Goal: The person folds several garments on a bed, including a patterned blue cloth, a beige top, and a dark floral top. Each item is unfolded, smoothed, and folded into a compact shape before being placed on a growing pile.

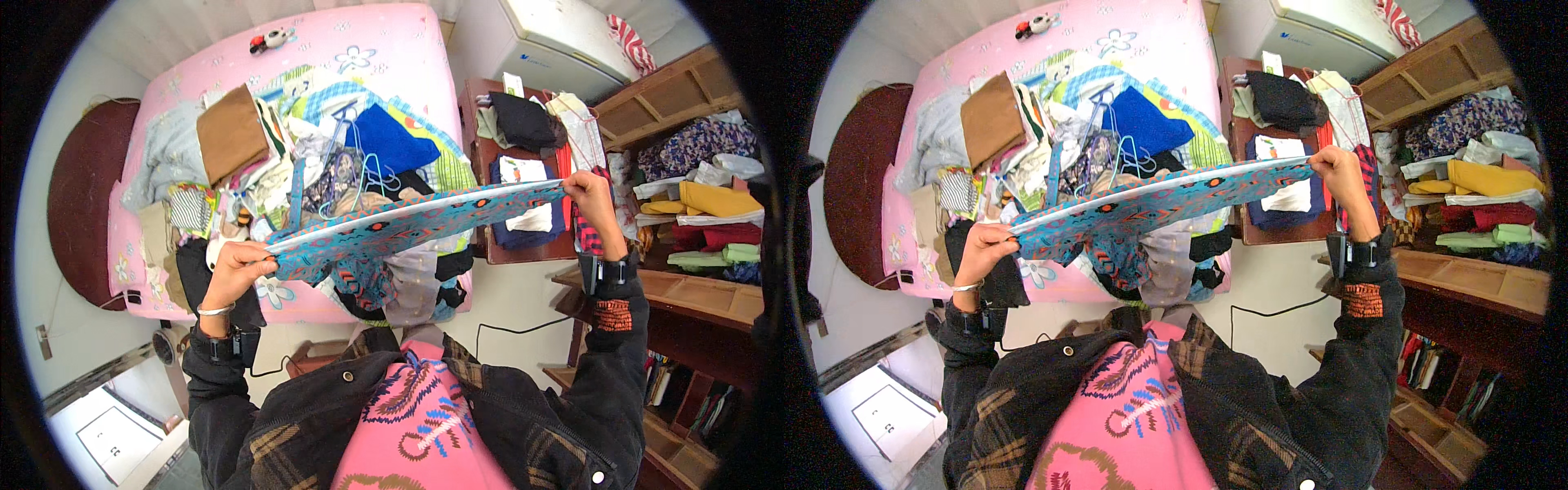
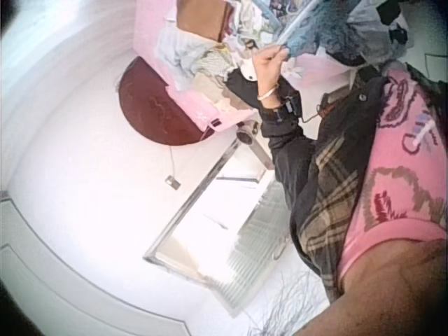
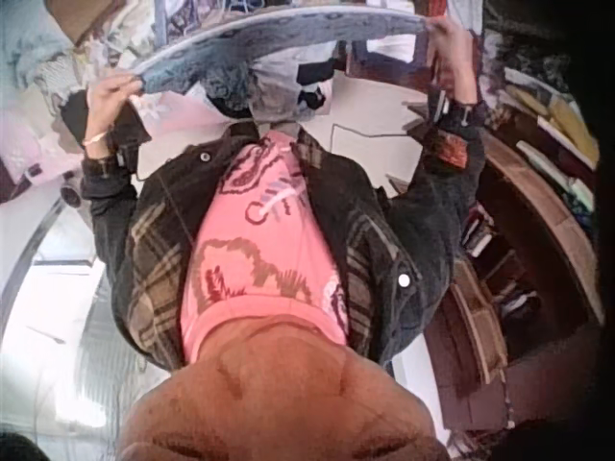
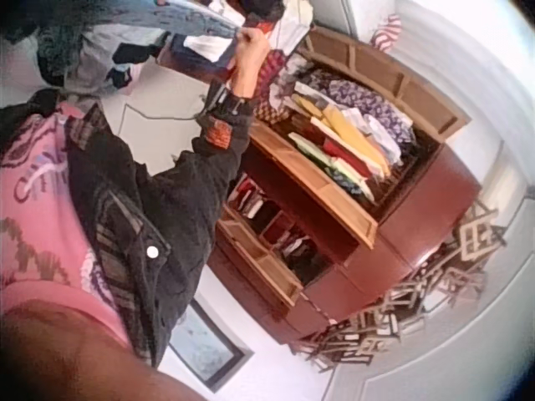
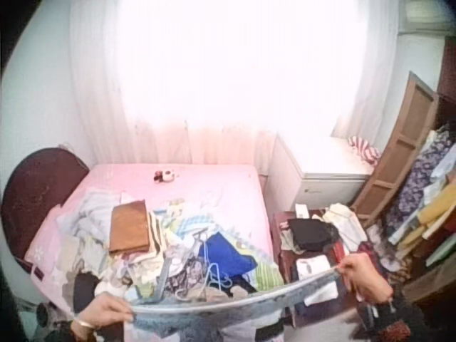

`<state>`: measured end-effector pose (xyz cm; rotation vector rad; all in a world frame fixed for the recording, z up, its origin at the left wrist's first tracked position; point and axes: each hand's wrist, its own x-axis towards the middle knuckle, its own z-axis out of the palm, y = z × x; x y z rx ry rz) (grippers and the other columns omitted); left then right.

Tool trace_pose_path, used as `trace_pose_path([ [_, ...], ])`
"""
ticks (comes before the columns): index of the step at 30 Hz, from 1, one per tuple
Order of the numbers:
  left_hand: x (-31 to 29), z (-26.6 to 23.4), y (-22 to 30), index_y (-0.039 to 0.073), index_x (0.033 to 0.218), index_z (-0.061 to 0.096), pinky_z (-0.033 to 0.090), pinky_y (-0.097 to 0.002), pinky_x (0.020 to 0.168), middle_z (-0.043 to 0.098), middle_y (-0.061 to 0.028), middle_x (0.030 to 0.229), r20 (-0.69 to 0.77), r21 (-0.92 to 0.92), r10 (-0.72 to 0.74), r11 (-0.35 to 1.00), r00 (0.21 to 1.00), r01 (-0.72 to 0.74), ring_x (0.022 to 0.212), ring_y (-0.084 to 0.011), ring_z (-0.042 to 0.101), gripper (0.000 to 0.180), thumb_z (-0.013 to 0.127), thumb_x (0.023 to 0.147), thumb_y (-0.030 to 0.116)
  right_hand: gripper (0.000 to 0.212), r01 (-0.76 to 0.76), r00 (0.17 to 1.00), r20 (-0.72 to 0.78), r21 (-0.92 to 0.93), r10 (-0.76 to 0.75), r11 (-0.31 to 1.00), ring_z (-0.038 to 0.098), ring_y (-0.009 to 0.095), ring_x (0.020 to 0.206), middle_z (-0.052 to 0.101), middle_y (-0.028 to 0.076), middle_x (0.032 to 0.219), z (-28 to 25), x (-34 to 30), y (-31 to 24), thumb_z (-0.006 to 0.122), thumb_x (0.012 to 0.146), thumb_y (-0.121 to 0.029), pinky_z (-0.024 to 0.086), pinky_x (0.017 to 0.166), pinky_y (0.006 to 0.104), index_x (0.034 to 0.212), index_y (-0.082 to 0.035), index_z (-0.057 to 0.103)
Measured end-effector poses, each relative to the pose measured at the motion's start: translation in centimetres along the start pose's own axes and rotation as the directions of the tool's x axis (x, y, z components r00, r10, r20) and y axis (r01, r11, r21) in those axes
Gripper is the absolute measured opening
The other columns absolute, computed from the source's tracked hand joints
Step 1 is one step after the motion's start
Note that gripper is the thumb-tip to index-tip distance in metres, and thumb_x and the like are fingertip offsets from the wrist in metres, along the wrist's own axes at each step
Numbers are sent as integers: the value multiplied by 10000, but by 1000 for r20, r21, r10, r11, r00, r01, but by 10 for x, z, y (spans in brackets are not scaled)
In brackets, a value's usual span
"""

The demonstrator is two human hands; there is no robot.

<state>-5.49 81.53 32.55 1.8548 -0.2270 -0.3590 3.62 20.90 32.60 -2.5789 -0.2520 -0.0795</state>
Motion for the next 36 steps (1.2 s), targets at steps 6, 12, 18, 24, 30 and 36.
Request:
trace_pose_path([
  [6, 16, -34, 74, -45, 781, 679, 457, -242, 601, 651, -78, 745, -232, 164, 58, 986, 971, -20, 671, -134, 596, 94, 674, 689, -28, 98, 129, 964, -242, 59, -111, 990, 601, 159, 666, 623, 90, 726, -53, -11, -41, 654, 715, 58, 462, 602, 261, 799, 9, 642],
  [12, 22, -68, 152, -34, 780, 649, 448, -241, 597, 634, -54, 733, -98, 398, 404, 854, 910, -336, 660, -126, 582, 97, 701, 701, -16, 86, 146, 890, -448, 101, -86, 984, 589, 130, 700, 633, 59, 793, -123, -17, -66, 632, 748, 65, 462, 624, 242, 821, 20, 639],
  [18, 27, -83, 216, -23, 788, 636, 433, -246, 588, 621, -48, 728, 56, 539, 510, 708, 858, -456, 637, -112, 551, 154, 738, 704, 55, 95, 302, 766, -554, -140, -327, 943, 571, 117, 731, 618, 44, 820, -188, -22, -89, 594, 778, 77, 456, 654, 227, 855, 28, 619],
  [24, 32, -93, 245, -33, 769, 606, 397, -211, 592, 545, 8, 702, 1, 426, 398, 830, 917, -361, 662, -69, 504, 145, 700, 743, 74, 196, 166, 816, -572, 99, -81, 981, 542, 76, 737, 599, 8, 822, -218, -31, -85, 578, 775, 84, 451, 651, 212, 937, -8, 640],
  [30, 153, -81, 201, -63, 856, 643, 444, -232, 621, 626, 0, 708, -113, 689, 344, 703, 932, -176, 678, -56, 528, 189, 682, 765, 98, 211, -1, 905, -397, -359, -151, 933, 646, 291, 798, 644, 193, 843, -169, 65, -42, 607, 728, -35, 493, 720, 353, 928, -50, 673],
  [36, 262, -110, 204, 27, 943, 688, 483, -231, 728, 689, -48, 851, -242, 615, 541, 728, 806, -304, 777, -92, 605, 168, 656, 779, 44, 175, -89, 783, -595, -394, -181, 915, 630, 330, 842, 646, 166, 885, -176, 142, -22, 579, 777, -95, 487, 729, 387, 916, -90, 686],
])
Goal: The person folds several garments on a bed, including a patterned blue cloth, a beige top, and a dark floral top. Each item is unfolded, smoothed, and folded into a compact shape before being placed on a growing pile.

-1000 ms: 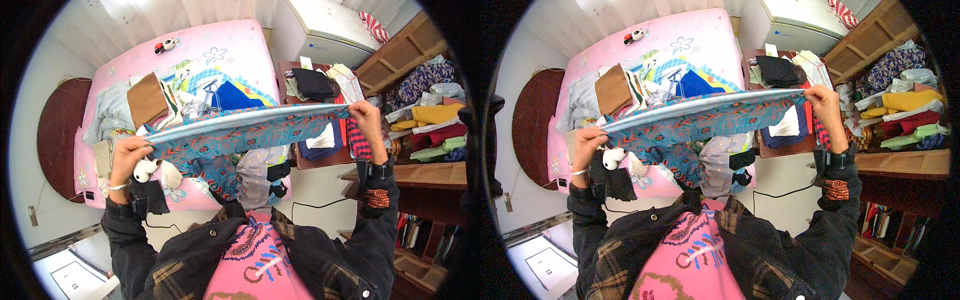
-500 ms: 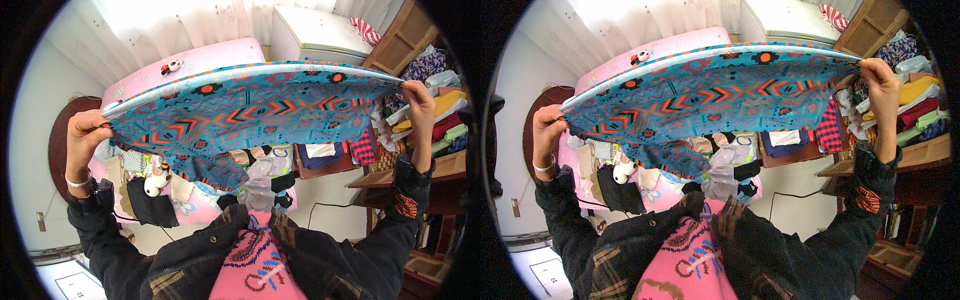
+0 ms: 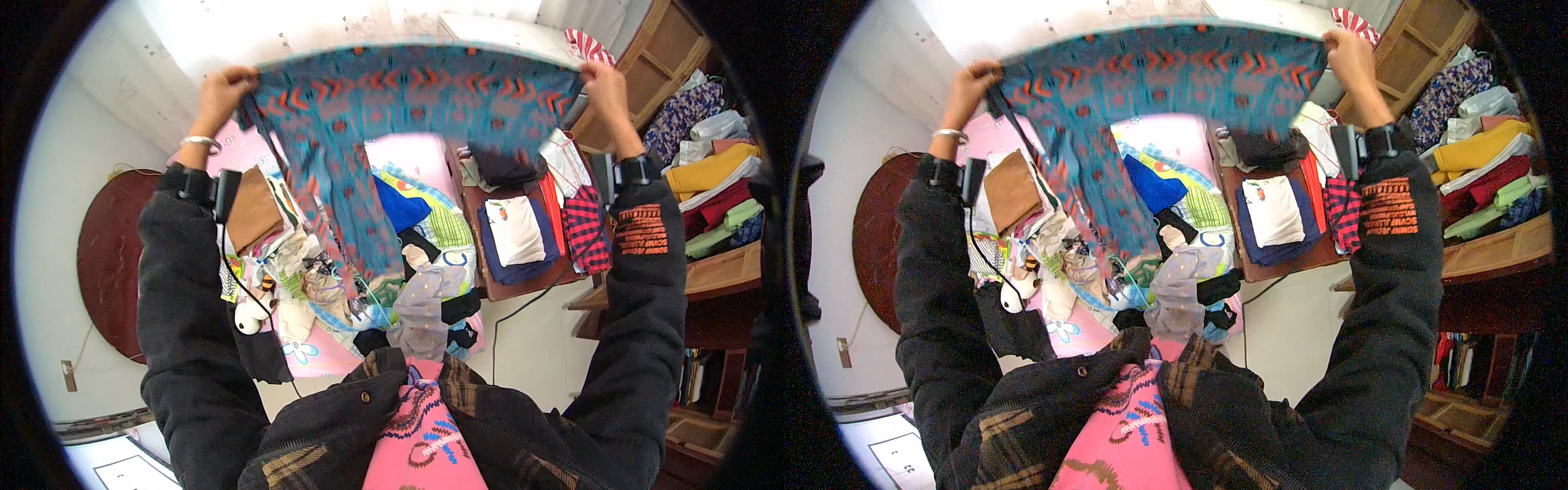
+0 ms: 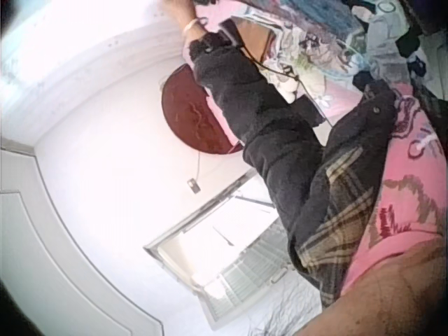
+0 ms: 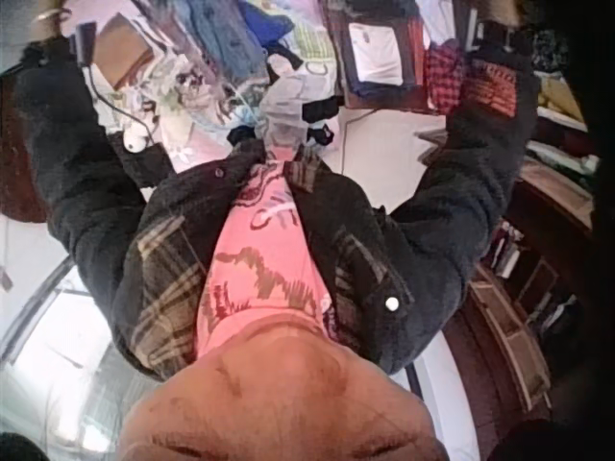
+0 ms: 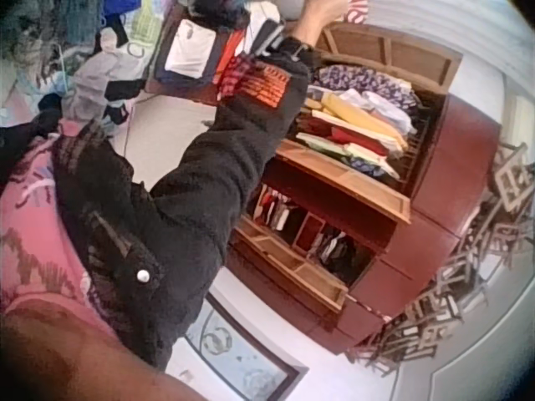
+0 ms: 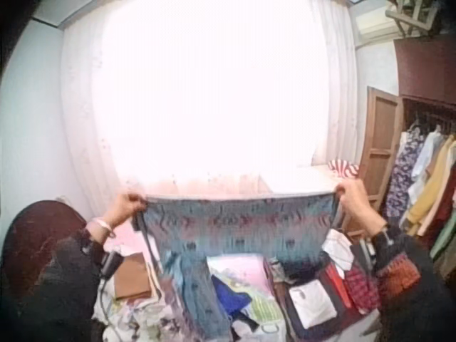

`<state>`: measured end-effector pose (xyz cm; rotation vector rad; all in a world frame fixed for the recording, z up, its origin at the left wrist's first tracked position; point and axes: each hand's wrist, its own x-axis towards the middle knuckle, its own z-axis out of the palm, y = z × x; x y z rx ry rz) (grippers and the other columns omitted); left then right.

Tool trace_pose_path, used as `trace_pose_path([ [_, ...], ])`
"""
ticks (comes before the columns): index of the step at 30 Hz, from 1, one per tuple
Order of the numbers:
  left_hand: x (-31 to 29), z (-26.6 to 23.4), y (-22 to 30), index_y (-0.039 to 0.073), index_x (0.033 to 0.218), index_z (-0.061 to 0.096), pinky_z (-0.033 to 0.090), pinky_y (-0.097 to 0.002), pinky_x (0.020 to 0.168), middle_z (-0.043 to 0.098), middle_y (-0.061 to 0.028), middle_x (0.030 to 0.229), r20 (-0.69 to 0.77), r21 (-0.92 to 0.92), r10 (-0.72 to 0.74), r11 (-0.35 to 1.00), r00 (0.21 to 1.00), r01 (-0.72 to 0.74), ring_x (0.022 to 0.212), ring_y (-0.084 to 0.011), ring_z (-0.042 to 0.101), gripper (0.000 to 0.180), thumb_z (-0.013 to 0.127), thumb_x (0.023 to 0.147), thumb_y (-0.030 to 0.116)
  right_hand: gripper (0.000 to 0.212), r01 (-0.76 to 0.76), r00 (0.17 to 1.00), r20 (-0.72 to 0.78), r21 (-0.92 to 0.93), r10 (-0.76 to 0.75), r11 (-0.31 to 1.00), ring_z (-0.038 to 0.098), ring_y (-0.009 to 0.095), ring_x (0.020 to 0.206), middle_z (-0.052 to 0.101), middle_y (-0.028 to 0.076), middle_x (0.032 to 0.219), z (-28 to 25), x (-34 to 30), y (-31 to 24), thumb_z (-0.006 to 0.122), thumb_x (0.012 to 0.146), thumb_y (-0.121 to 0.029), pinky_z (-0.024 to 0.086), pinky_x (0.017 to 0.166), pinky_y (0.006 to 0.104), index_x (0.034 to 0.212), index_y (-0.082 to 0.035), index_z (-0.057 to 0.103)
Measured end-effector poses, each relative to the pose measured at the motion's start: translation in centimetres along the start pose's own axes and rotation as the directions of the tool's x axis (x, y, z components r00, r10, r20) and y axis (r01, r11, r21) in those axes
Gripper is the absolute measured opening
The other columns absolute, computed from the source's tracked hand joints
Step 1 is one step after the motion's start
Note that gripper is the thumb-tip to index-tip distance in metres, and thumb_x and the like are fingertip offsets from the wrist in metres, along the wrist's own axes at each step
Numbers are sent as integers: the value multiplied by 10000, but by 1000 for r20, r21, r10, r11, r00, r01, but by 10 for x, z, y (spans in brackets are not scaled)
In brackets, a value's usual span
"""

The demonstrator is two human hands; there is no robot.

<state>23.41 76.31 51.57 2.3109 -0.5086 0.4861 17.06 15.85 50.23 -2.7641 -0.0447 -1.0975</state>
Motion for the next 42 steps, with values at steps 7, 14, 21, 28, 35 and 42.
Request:
trace_pose_path([
  [7, 6, -58, 38, 41, 1103, 601, 467, -196, 658, 659, -40, 873, -224, -89, 331, 930, 917, -358, 770, -72, 585, 271, 610, 833, 12, 177, 50, 976, -218, 109, -25, 993, 626, 161, 767, 660, 75, 866, -62, 10, -7, 583, 854, -112, 476, 691, 260, 1011, -68, 650],
  [14, -144, -25, 8, 49, 961, 657, 513, -287, 705, 678, -105, 894, -16, 383, 348, 868, 937, -316, 798, -205, 664, 270, 609, 736, -93, 180, 162, 987, -59, 283, -151, 945, 623, 255, 786, 623, 123, 834, -32, -146, -39, 562, 721, 101, 490, 688, 317, 841, -17, 624],
  [21, -351, 103, -93, 89, 822, 638, 494, -361, 672, 668, -71, 858, 255, 364, 77, 916, 964, -169, 789, -265, 626, 191, 554, 694, -24, 107, -114, 940, 339, 426, -41, 897, 612, 286, 752, 603, 127, 789, 98, -387, -65, 553, 715, 71, 491, 663, 342, 758, -15, 600],
  [28, -482, 172, -114, 70, 762, 634, 493, -385, 652, 649, -114, 788, 305, 428, -243, 899, 921, 96, 728, -303, 619, 138, 548, 687, -9, 159, -367, 737, 674, 339, 49, 866, 613, 304, 708, 613, 135, 757, 141, -536, -74, 558, 640, 92, 493, 638, 367, 724, -13, 644],
  [35, -510, 173, -105, 79, 758, 634, 485, -389, 631, 637, -110, 754, 297, 472, -309, 870, 903, 142, 695, -299, 612, 109, 543, 717, 36, 167, -317, 678, 735, 306, -11, 898, 623, 303, 739, 624, 133, 787, 132, -545, -68, 569, 654, 74, 497, 654, 369, 740, -32, 664],
  [42, -536, 180, -89, 76, 761, 631, 477, -400, 627, 620, -115, 743, 323, 531, -371, 833, 871, 158, 678, -312, 598, 115, 535, 710, 38, 115, -301, 675, 737, 306, -25, 903, 627, 303, 759, 630, 127, 811, 121, -551, -62, 591, 685, 40, 505, 684, 368, 749, -20, 666],
])
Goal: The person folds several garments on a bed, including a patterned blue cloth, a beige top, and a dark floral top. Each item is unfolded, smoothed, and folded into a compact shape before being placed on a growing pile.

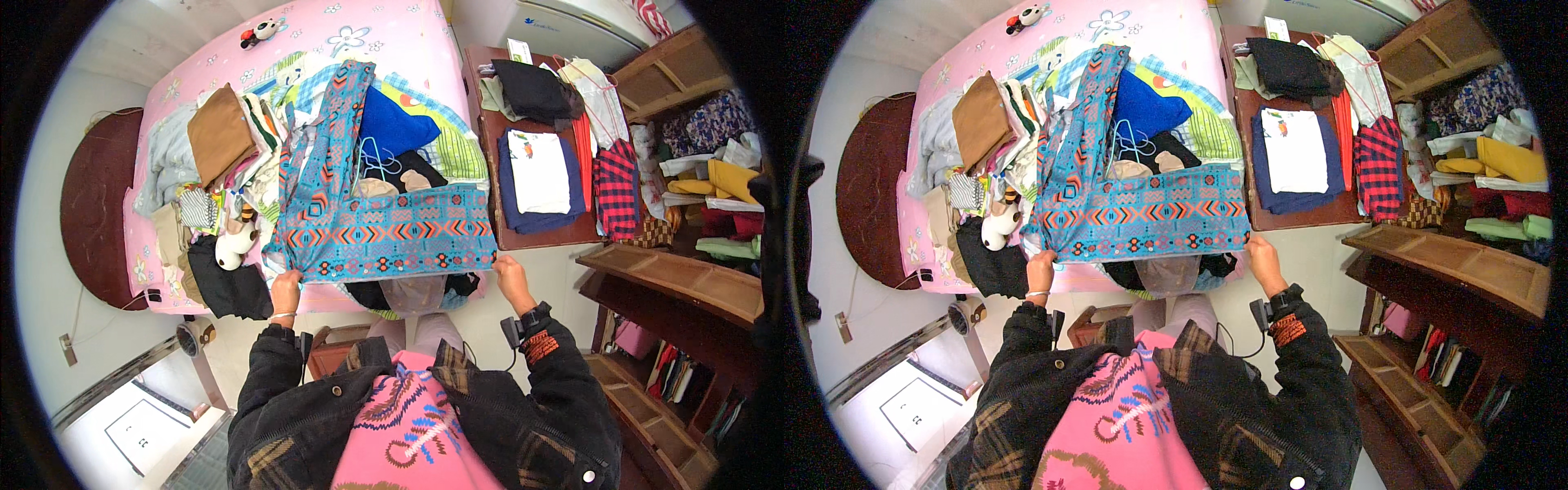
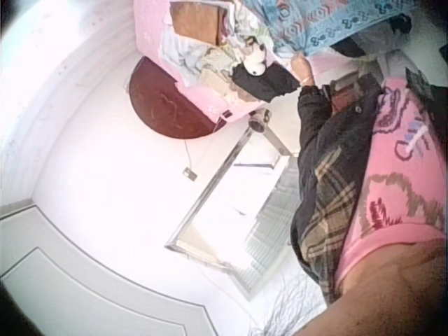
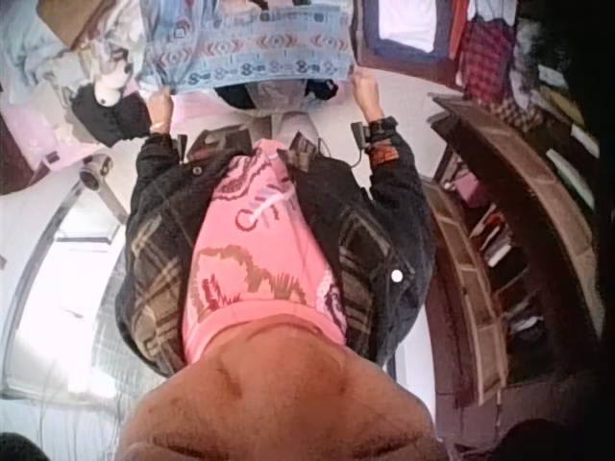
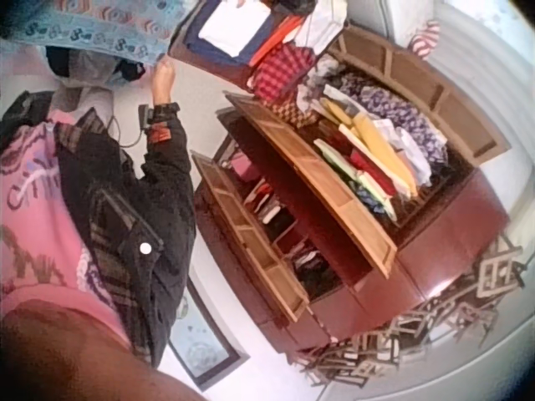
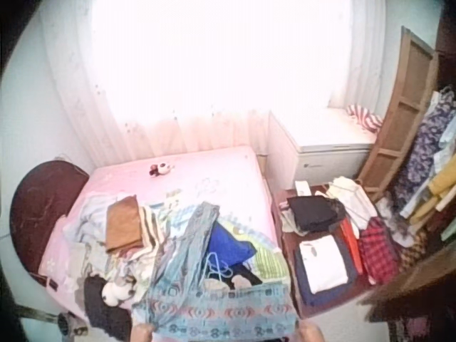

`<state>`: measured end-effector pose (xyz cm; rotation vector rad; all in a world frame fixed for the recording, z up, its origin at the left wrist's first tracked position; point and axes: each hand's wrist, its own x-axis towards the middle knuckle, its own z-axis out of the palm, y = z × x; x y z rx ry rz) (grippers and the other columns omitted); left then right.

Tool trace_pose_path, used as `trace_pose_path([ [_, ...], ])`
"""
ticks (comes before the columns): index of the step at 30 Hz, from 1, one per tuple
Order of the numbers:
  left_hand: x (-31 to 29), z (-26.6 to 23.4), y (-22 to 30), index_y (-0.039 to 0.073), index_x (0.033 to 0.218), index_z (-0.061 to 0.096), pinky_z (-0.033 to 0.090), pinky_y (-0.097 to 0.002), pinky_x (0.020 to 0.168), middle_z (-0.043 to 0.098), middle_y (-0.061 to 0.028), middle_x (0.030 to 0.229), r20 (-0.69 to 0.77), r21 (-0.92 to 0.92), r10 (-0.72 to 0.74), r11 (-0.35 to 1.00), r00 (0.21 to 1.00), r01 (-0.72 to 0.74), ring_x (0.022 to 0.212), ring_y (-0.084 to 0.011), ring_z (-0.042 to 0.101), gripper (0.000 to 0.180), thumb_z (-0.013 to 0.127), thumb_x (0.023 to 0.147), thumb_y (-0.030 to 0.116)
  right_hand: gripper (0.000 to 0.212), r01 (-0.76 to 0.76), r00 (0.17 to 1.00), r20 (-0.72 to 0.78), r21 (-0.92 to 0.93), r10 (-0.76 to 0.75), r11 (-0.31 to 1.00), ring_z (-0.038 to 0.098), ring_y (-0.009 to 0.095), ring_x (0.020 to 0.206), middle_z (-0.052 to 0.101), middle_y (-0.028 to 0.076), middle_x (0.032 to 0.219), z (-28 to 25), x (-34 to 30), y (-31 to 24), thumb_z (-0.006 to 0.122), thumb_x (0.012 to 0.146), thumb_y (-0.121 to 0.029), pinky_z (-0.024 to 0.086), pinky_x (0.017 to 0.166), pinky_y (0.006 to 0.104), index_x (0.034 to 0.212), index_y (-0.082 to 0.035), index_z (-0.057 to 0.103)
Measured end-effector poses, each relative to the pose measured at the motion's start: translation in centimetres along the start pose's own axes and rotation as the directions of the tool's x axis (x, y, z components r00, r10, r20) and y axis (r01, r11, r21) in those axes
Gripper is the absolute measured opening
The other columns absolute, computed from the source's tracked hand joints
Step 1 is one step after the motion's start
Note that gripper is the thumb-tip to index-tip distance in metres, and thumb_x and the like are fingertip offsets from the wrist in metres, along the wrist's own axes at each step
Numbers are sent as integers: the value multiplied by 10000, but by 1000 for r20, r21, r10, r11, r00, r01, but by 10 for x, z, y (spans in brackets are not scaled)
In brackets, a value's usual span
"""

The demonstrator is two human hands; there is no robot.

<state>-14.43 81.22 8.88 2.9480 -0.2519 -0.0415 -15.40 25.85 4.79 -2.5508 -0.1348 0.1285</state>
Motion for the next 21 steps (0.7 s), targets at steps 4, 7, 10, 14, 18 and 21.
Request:
trace_pose_path([
  [4, -4, 14, 5, 70, 757, 634, 479, -398, 637, 625, -111, 759, 27, 0, -21, 1000, 999, 21, 690, -317, 595, 123, 532, 702, 28, 99, 20, 997, 71, -34, -17, 999, 635, 306, 736, 630, 121, 803, 24, -3, 13, 624, 679, -16, 519, 660, 382, 760, -25, 681],
  [7, -5, 21, 5, 67, 754, 634, 481, -398, 639, 628, -110, 766, 19, 7, -22, 1000, 1000, 22, 694, -319, 594, 127, 530, 699, 22, 106, 83, 957, 282, -41, -68, 996, 620, 341, 731, 610, 150, 765, 37, 14, 20, 593, 690, -16, 510, 652, 411, 739, -56, 678],
  [10, -6, 33, 2, 67, 754, 634, 481, -398, 633, 632, -107, 780, 37, 7, -36, 999, 999, 36, 693, -316, 593, 129, 528, 698, 19, 112, 95, 927, 366, -36, -75, 995, 608, 367, 744, 599, 171, 749, 41, 57, 20, 577, 700, -21, 501, 653, 430, 752, -59, 668],
  [14, -10, 61, -5, 57, 771, 624, 482, -399, 632, 628, -111, 789, 4, -47, -18, 999, 1000, 18, 697, -309, 593, 118, 526, 708, 34, 294, -66, 989, 132, 39, 60, 997, 605, 403, 768, 619, 230, 814, 45, 132, 6, 585, 777, -75, 481, 671, 470, 1070, -76, 594],
  [18, -18, 81, -13, 50, 766, 595, 486, -392, 639, 622, -107, 800, -45, -52, -14, 999, 999, 11, 708, -296, 595, 88, 527, 713, 65, 364, -141, 974, 146, -198, 171, 970, 609, 413, 783, 630, 233, 829, 52, 187, -1, 578, 805, -152, 478, 670, 493, 1167, -132, 551],
  [21, -21, 86, -16, 55, 744, 582, 486, -380, 649, 623, -100, 833, -49, -118, -45, 992, 998, 39, 730, -288, 594, 67, 535, 697, 64, 168, -103, 979, 150, -225, 139, 969, 605, 396, 826, 629, 219, 834, 57, 203, -5, 576, 780, -140, 479, 735, 451, 890, -39, 655],
])
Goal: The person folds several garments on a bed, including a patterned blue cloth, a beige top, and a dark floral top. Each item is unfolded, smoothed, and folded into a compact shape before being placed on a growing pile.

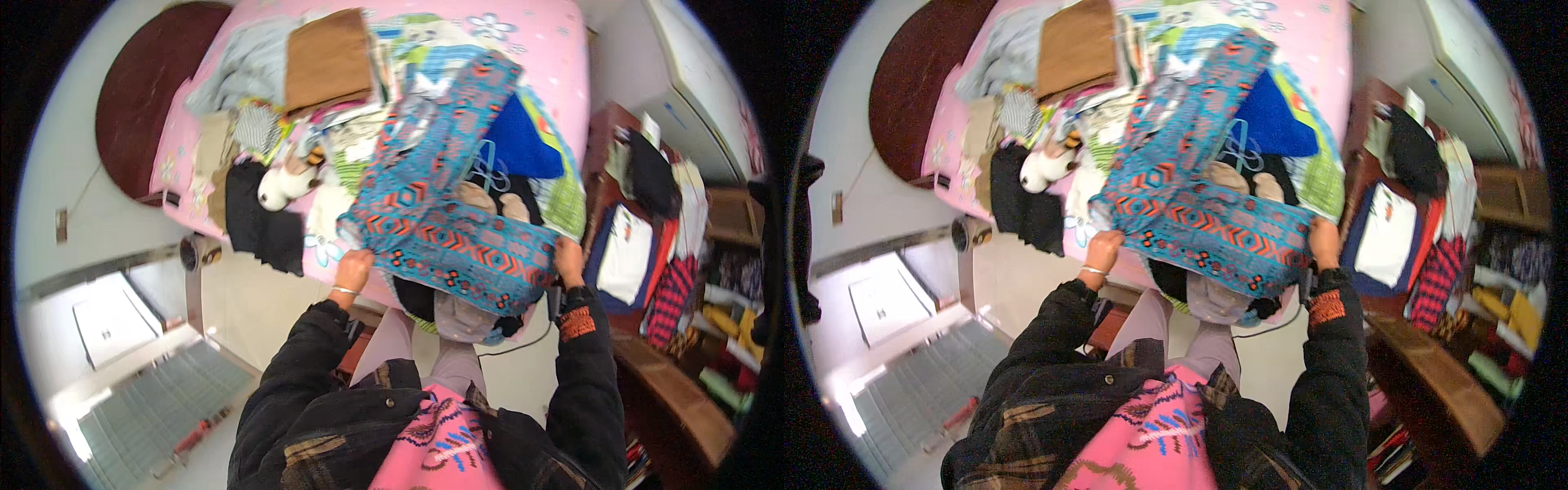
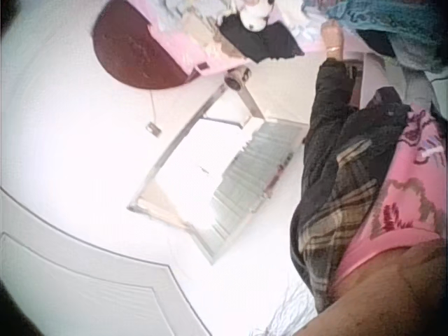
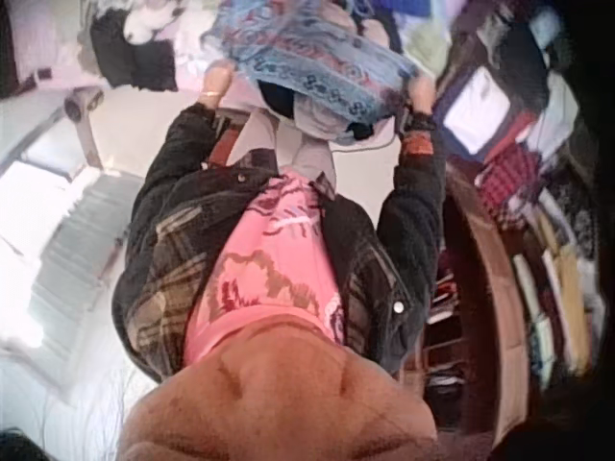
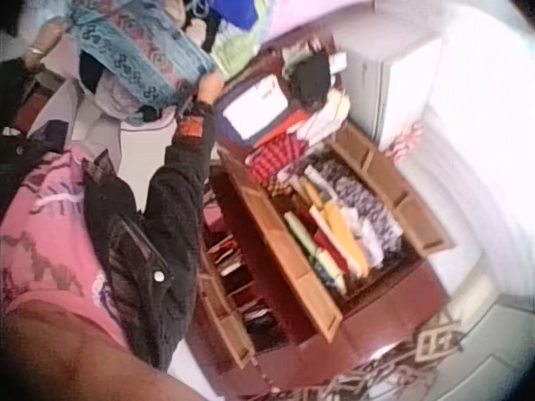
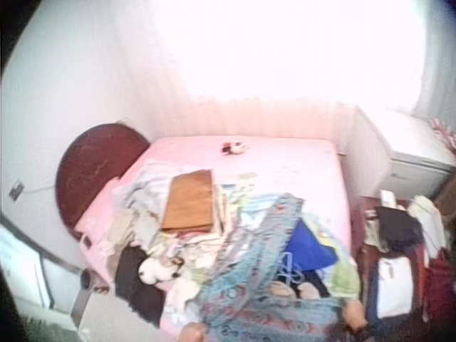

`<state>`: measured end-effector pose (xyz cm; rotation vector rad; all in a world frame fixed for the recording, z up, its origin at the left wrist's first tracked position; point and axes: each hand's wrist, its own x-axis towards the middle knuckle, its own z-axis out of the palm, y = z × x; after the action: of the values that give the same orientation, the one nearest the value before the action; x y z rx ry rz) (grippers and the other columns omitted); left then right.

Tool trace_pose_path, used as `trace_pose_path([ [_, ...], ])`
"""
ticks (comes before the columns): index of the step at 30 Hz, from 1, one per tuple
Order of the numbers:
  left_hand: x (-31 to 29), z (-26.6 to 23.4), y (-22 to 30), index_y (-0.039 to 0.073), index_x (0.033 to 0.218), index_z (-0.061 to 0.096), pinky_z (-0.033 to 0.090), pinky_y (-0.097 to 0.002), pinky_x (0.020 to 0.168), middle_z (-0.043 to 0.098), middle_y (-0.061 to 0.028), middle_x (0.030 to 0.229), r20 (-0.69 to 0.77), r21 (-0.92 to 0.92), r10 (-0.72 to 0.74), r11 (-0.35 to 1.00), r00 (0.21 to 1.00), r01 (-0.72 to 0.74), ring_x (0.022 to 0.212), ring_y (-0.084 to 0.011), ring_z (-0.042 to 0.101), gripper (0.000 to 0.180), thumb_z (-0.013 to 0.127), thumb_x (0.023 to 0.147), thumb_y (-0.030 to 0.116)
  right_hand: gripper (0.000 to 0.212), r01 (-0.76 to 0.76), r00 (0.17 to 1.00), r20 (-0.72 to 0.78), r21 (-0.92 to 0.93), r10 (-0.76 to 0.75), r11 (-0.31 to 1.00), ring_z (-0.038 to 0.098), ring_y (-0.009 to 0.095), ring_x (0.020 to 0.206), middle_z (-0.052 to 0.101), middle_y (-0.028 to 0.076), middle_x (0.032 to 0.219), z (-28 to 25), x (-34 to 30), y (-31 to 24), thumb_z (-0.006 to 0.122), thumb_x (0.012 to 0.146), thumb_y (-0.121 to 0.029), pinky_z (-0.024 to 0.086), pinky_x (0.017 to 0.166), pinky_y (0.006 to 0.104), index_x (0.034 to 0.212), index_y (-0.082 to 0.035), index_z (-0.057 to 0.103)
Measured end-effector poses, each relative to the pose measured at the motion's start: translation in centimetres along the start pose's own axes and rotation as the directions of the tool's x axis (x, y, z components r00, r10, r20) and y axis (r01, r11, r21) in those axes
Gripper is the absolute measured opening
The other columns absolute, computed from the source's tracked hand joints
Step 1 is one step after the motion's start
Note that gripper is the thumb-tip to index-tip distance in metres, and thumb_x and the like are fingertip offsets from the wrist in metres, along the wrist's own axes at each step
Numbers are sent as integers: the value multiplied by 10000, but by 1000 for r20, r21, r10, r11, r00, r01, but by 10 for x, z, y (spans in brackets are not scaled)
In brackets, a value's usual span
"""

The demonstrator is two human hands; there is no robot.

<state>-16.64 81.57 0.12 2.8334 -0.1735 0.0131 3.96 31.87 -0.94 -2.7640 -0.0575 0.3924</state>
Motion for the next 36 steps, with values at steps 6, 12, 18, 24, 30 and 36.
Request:
trace_pose_path([
  [6, 0, -4, 3, 44, 792, 611, 479, -367, 657, 633, -84, 858, -192, -146, -52, 989, 980, 23, 739, -265, 595, 120, 547, 692, 28, 232, -57, 996, 70, 89, 51, 994, 629, 372, 786, 648, 206, 835, 9, -1, -82, 645, 754, -121, 494, 676, 429, 966, -32, 618],
  [12, 0, -15, 14, 64, 769, 599, 450, -343, 652, 613, -59, 848, -308, -222, -107, 974, 946, 38, 729, -225, 588, 86, 552, 697, 71, 286, -162, 590, 682, 624, -432, 765, 597, 156, 733, 641, 76, 873, 58, -39, -280, 672, 782, -90, 494, 651, 290, 1046, -19, 587],
  [18, 1, -25, 22, 57, 771, 623, 454, -338, 675, 620, -52, 835, -365, -301, -205, 949, 908, 93, 754, -217, 597, 97, 564, 695, 52, 532, 648, 536, 497, 276, -683, 710, 619, 299, 737, 588, 149, 858, 81, -69, -378, 771, 607, -234, 506, 576, 390, 1008, -49, 475],
  [24, 4, -27, 21, 54, 786, 620, 460, -343, 713, 614, -73, 877, -277, -356, -284, 918, 918, 177, 779, -237, 593, 95, 568, 706, 49, 327, 689, 679, 337, 12, -652, 725, 616, 331, 643, 579, 141, 781, 114, -85, -379, 675, 690, -174, 496, 519, 428, 892, -59, 446],
  [30, -2, -4, 21, 41, 1093, 573, 468, -375, 808, 588, -137, 1069, -311, -670, -798, 570, 517, 476, 898, -270, 591, 302, 563, 793, 67, 281, 613, 740, 295, 76, -605, 786, 593, 380, 624, 605, 174, 757, 121, -77, -365, 637, 741, -153, 470, 531, 473, 941, -35, 477],
  [36, -2, 28, -21, 113, 1219, 474, 469, -462, 833, 568, -80, 1113, 829, -366, -312, -930, 464, 29, 959, -296, 571, 365, 461, 940, 347, 296, 622, 695, 341, 156, -633, 767, 599, 382, 659, 605, 191, 787, 117, -74, -356, 644, 743, -155, 475, 552, 468, 963, -31, 490],
])
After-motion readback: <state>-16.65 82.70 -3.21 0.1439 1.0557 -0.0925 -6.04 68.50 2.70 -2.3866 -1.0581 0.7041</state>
